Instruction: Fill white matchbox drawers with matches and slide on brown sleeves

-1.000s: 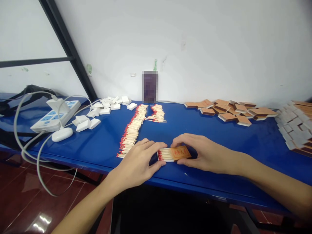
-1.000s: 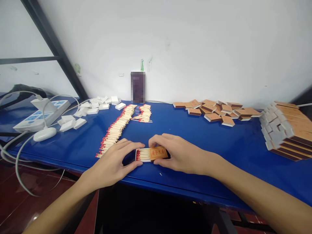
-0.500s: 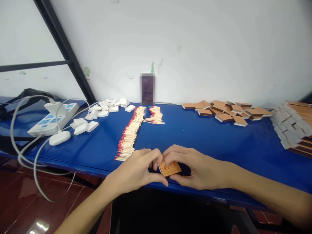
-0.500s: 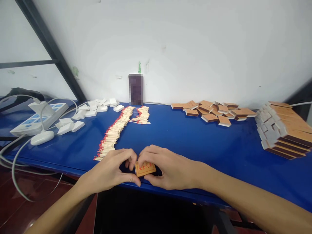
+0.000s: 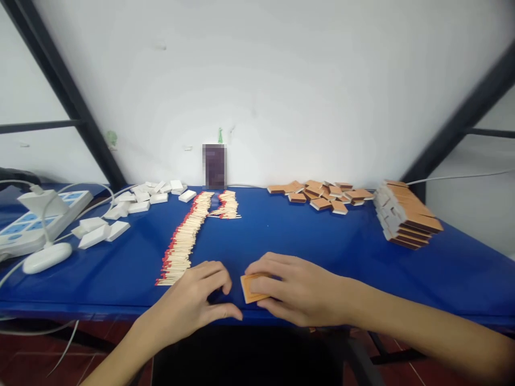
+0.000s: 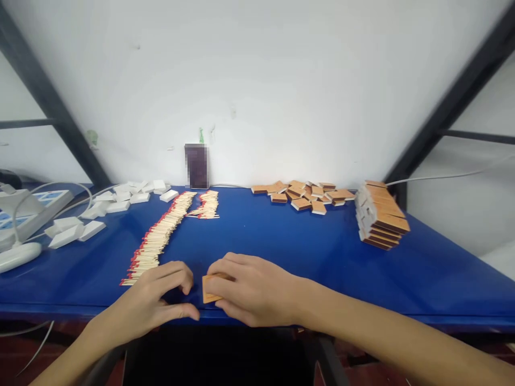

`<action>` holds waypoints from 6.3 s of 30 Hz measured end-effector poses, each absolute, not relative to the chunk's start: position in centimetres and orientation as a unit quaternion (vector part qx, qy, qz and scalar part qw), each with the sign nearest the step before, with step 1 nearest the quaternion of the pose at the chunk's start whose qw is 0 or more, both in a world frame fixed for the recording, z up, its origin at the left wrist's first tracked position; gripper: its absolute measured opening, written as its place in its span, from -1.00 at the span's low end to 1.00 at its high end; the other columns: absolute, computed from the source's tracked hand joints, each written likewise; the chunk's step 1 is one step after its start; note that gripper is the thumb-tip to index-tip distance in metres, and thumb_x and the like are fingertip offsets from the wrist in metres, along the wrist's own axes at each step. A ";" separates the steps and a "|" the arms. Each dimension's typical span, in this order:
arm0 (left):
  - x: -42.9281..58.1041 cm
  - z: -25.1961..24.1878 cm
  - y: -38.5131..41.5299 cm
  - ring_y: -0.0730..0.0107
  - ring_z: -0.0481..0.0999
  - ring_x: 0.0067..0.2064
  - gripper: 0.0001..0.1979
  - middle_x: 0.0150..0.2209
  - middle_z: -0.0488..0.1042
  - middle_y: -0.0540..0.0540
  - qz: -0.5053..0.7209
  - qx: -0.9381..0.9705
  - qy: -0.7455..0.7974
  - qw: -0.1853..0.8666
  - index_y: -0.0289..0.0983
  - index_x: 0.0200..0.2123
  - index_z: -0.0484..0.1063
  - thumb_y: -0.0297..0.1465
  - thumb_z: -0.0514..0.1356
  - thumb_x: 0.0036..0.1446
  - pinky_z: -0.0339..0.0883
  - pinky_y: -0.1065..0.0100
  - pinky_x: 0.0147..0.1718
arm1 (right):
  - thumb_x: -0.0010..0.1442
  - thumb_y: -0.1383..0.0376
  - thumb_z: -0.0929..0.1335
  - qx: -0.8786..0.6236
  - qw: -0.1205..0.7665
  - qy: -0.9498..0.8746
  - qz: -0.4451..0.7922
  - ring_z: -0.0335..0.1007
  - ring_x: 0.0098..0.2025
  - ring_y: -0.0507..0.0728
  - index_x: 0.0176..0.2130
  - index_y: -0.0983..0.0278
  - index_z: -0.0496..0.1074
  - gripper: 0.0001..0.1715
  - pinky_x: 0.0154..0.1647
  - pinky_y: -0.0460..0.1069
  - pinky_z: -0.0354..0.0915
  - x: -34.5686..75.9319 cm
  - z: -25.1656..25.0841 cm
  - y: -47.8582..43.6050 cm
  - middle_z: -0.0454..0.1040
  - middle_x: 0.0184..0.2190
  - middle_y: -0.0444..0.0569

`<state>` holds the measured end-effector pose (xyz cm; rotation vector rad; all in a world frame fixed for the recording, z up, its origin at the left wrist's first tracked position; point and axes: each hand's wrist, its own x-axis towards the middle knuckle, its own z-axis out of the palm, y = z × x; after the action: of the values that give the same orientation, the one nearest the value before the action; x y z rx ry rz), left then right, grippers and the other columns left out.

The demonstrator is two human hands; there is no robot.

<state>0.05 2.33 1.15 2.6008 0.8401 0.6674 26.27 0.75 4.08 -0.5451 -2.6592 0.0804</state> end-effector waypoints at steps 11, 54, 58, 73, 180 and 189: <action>0.3 1.1 3.0 0.42 0.36 -0.36 -0.78 -0.37 0.38 0.03 0.207 0.933 0.276 0.103 -0.23 -0.35 0.33 -0.26 0.17 0.34 0.20 0.42 -0.36 | 0.20 0.02 0.39 -0.625 0.309 -0.690 -0.192 0.58 -0.18 0.28 -0.16 0.10 0.50 -0.72 -0.18 0.14 0.49 50.2 2.9 -7.5 0.61 -0.19 0.01; -6.8 5.2 24.1 0.16 0.50 -0.01 -0.77 0.00 0.45 -0.22 0.111 0.861 0.489 -0.086 -0.34 -0.07 0.45 -0.31 0.19 0.32 0.42 0.04 0.01 | 0.29 0.10 0.18 -0.695 0.038 -0.670 -0.259 0.50 -0.25 0.38 0.03 0.32 0.44 -0.49 -0.31 0.18 0.34 38.8 0.5 7.5 0.56 -0.24 0.21; -6.0 7.1 21.6 0.15 0.49 -0.03 -0.78 0.04 0.39 -0.28 0.218 0.850 0.468 -0.102 -0.32 -0.28 0.43 -0.34 0.06 0.33 0.37 0.08 0.04 | 0.27 0.12 0.22 -0.675 0.058 -0.664 -0.315 0.49 -0.26 0.37 0.06 0.28 0.45 -0.52 -0.30 0.18 0.32 36.5 1.6 7.5 0.57 -0.27 0.22; 2.0 5.0 4.6 0.20 0.46 -0.15 -0.90 -0.01 0.48 -0.20 0.151 0.977 0.143 -0.036 -0.27 -0.34 0.39 -0.45 0.28 0.16 0.40 0.21 -0.14 | 0.25 0.15 0.32 -0.489 0.163 -0.857 0.021 0.42 -0.10 0.20 0.13 0.24 0.39 -0.52 -0.09 0.08 0.34 21.0 4.8 13.5 0.40 -0.01 0.10; 3.8 0.5 0.2 0.23 0.45 -0.04 -0.92 0.07 0.44 -0.14 0.229 0.935 0.269 0.031 -0.27 -0.18 0.39 -0.42 0.11 0.34 0.37 0.16 -0.03 | 0.17 0.30 0.36 -0.445 -0.015 -0.892 0.081 0.44 -0.28 0.10 -0.25 0.30 0.54 -0.83 -0.35 -0.08 0.16 16.8 7.0 18.2 0.60 -0.28 0.01; 3.8 0.6 0.2 0.19 0.43 -0.03 -0.91 0.08 0.43 -0.14 0.222 0.937 0.266 0.035 -0.28 -0.16 0.39 -0.41 0.10 0.35 0.37 0.14 -0.03 | 0.09 0.45 0.30 -0.424 -0.064 -0.898 0.097 0.16 -0.56 0.01 -0.56 0.35 0.44 -0.77 -0.49 -0.04 0.03 15.1 7.3 18.8 0.40 -0.61 -0.06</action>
<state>3.78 0.24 0.59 2.8809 0.8184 0.6829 15.12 18.76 7.31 -1.3878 -2.9422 0.3192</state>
